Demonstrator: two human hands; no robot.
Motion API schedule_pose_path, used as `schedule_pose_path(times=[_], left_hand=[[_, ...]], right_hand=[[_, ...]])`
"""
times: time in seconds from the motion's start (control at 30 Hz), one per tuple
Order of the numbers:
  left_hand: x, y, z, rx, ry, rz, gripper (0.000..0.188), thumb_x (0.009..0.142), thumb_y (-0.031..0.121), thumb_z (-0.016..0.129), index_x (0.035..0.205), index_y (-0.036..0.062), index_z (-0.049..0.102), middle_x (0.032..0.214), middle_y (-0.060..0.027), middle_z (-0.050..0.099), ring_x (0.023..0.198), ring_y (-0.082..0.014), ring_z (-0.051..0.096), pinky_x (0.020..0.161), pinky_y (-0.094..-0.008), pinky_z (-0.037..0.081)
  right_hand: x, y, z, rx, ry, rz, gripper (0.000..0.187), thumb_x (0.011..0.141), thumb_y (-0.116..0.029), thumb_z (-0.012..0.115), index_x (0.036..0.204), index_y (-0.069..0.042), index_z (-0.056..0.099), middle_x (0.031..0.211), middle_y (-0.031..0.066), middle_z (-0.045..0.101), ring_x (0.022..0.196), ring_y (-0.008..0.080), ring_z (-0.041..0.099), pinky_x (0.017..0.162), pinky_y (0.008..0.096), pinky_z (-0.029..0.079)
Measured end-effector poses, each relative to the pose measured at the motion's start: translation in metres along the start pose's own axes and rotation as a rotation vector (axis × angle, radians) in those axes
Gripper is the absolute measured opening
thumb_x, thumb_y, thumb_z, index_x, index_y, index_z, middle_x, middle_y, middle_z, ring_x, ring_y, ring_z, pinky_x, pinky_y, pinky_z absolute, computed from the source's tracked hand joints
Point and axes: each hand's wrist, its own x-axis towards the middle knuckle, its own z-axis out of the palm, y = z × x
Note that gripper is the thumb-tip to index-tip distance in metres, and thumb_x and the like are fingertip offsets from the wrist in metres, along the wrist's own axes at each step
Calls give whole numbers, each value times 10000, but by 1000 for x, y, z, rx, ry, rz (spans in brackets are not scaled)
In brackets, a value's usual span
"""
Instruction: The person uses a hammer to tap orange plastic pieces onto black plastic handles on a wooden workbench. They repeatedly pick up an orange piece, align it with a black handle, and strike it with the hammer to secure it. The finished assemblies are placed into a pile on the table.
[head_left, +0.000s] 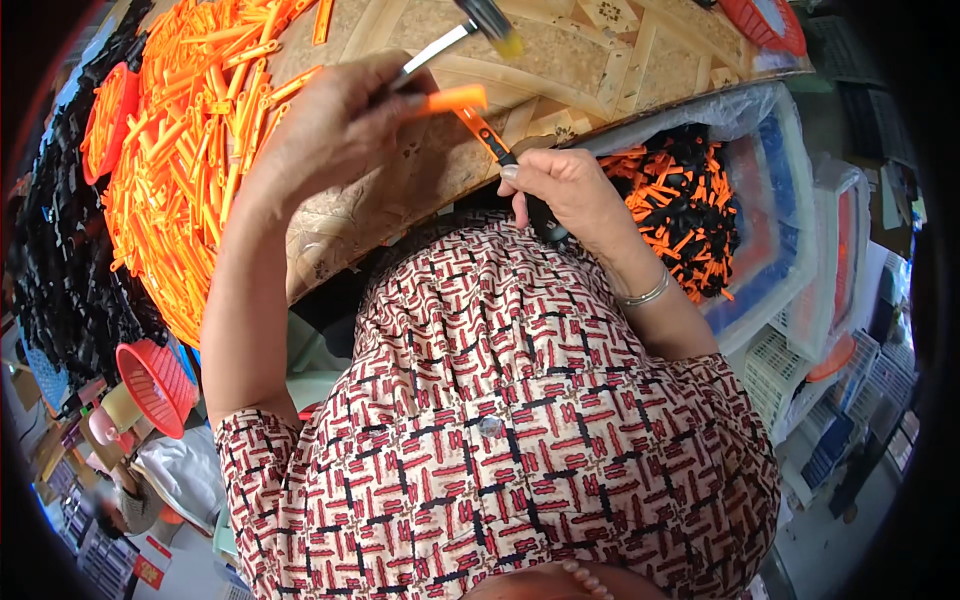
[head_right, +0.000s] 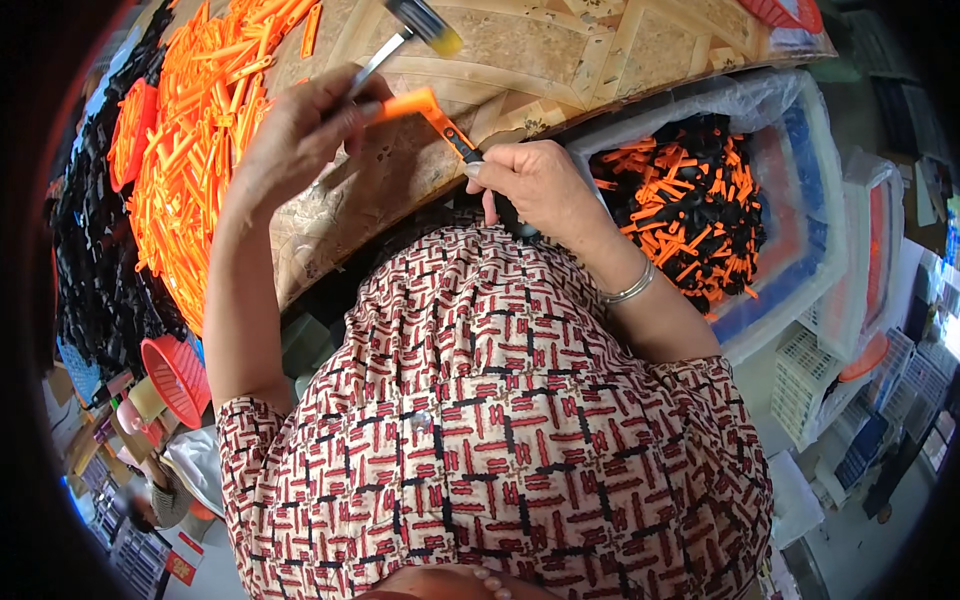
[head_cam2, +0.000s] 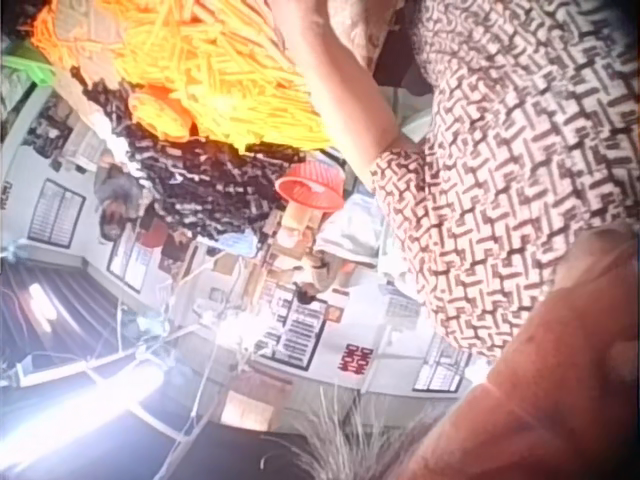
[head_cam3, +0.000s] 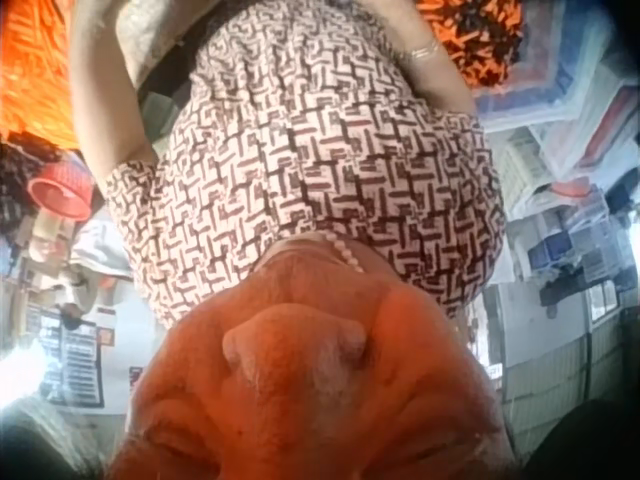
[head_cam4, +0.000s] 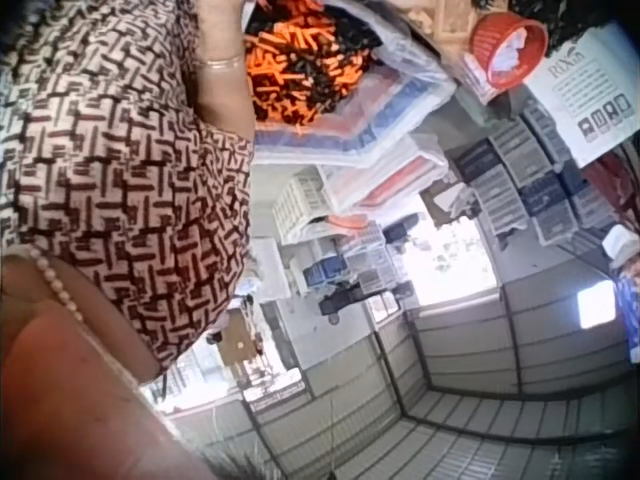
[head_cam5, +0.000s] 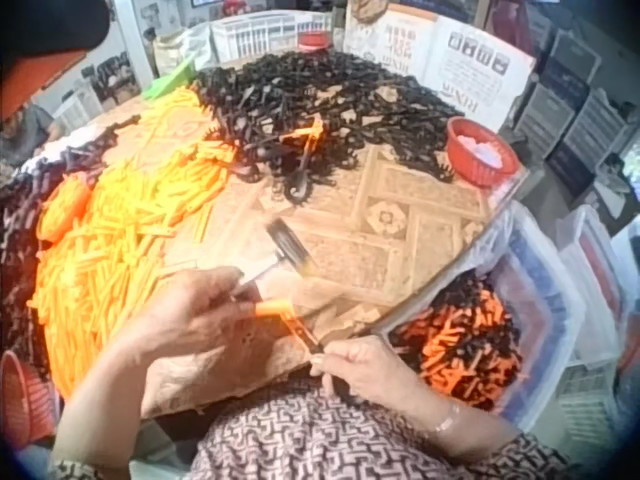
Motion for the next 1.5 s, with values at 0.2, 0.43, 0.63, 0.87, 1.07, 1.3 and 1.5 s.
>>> schedule_pose_path(times=[0.2,0.43,0.63,0.87,1.07,1.3,1.5], left_hand=[[-11,-22,5,-60,283,-14,240,993,252,666,1145,68,697,758,4,631,645,-50,512,578,-226,409],[-25,-55,-32,264,593,-90,307,933,274,734,1151,58,725,702,13,597,594,-55,517,549,-247,437],[-36,-46,-2,768,593,-162,364,841,336,783,1069,57,729,884,-160,664,838,-352,666,761,-453,511],[-42,-50,-40,543,378,-250,289,863,268,741,1050,47,736,830,-163,694,729,-275,672,702,-400,504],[-15,-68,-54,713,598,-91,264,886,259,713,1057,59,734,977,-122,651,907,-297,656,799,-407,498],[7,-62,-58,896,506,-61,227,889,241,718,1066,102,700,991,-98,647,955,-298,641,847,-425,515],[10,-74,-62,903,411,-73,209,900,227,691,1078,122,717,1079,-55,677,1023,-307,622,868,-428,518]], right_hand=[[-7,-3,0,-13,16,24,283,1015,-277,596,894,-50,714,659,-8,668,562,21,510,498,194,323],[-6,-2,7,77,50,-7,275,1005,-237,614,879,-17,723,649,-2,667,551,14,438,511,209,309],[-6,-1,8,39,53,0,278,1014,-224,603,893,-4,724,654,-2,659,580,21,472,538,208,333],[-8,-3,14,-9,69,-29,293,1023,-228,598,914,14,723,670,12,657,653,39,560,608,214,405],[-4,4,10,-31,51,-54,284,1018,-231,613,902,2,728,668,-13,651,572,23,453,534,217,341],[-4,10,13,52,80,-54,269,1005,-223,631,883,-8,737,653,-30,651,532,-3,397,479,198,283],[-6,2,13,-1,75,-104,293,1001,-202,631,827,12,732,655,-4,667,590,37,533,568,222,427]])
